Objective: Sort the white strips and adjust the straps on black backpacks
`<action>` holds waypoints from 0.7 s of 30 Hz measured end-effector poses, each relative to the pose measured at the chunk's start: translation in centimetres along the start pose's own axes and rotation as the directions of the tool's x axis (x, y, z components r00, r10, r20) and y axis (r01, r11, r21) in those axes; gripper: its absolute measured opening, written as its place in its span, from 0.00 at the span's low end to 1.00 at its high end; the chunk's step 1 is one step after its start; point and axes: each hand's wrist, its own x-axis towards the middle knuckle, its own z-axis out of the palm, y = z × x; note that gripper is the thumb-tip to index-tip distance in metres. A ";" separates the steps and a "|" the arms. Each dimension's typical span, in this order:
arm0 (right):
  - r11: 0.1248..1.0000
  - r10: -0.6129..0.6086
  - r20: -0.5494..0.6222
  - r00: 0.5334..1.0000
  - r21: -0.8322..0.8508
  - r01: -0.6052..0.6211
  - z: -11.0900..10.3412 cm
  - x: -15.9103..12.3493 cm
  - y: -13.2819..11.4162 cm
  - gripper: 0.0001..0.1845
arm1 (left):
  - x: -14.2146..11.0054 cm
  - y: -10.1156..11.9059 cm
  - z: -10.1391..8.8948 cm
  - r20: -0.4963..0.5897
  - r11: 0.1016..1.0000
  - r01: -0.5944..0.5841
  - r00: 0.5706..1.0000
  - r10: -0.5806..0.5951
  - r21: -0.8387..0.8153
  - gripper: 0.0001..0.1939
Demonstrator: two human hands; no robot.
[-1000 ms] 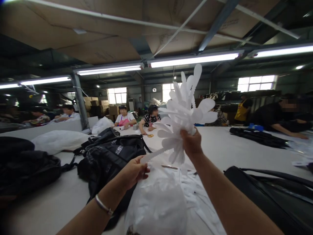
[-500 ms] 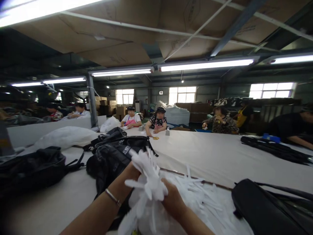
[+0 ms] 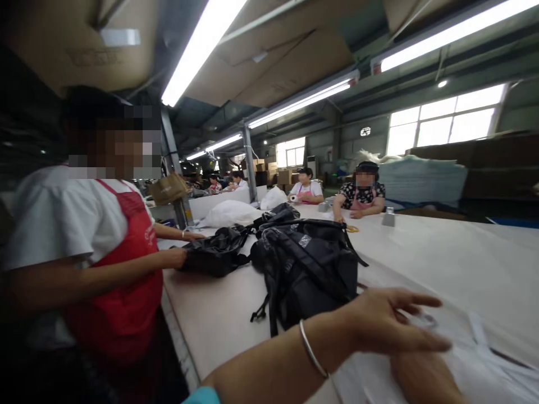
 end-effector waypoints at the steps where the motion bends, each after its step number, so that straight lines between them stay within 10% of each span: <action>1: 0.997 -0.001 0.098 0.995 -0.082 0.009 -1.2 -0.4 -0.3 0.29 | 0.0 0.2 -0.2 -0.019 0.999 0.005 1.000 -0.006 -0.051 0.37; 7: 0.968 0.041 0.364 0.930 -0.244 0.053 -14.0 -2.2 -6.2 0.43 | -0.1 1.3 -2.7 -0.186 0.979 0.003 0.982 -0.042 -0.206 0.27; 11: 0.987 -0.035 0.145 0.989 -0.153 0.057 -17.7 -1.3 -9.1 0.15 | -0.1 1.3 -3.1 -0.190 0.974 0.007 0.981 -0.051 -0.228 0.24; 14: 0.985 -0.021 -0.130 0.991 -0.171 -0.002 -15.2 -1.1 -9.4 0.17 | -0.2 1.7 -2.2 -0.229 0.973 0.004 0.972 -0.059 -0.231 0.24; 16: 0.985 0.007 -0.087 0.996 -0.174 -0.023 -11.4 -1.4 -9.2 0.29 | -0.2 1.9 -1.5 -0.259 0.974 0.005 0.964 -0.065 -0.226 0.25; 18: 0.985 0.003 0.072 0.997 -0.172 0.010 -7.0 -2.1 -8.9 0.19 | -0.1 1.8 -0.8 -0.282 0.977 0.016 0.956 -0.077 -0.213 0.27; 21: 0.963 -0.122 0.008 0.992 -0.241 0.121 -2.4 -3.5 -8.3 0.18 | -0.2 1.3 -0.1 -0.314 0.976 -0.009 0.947 -0.062 -0.219 0.29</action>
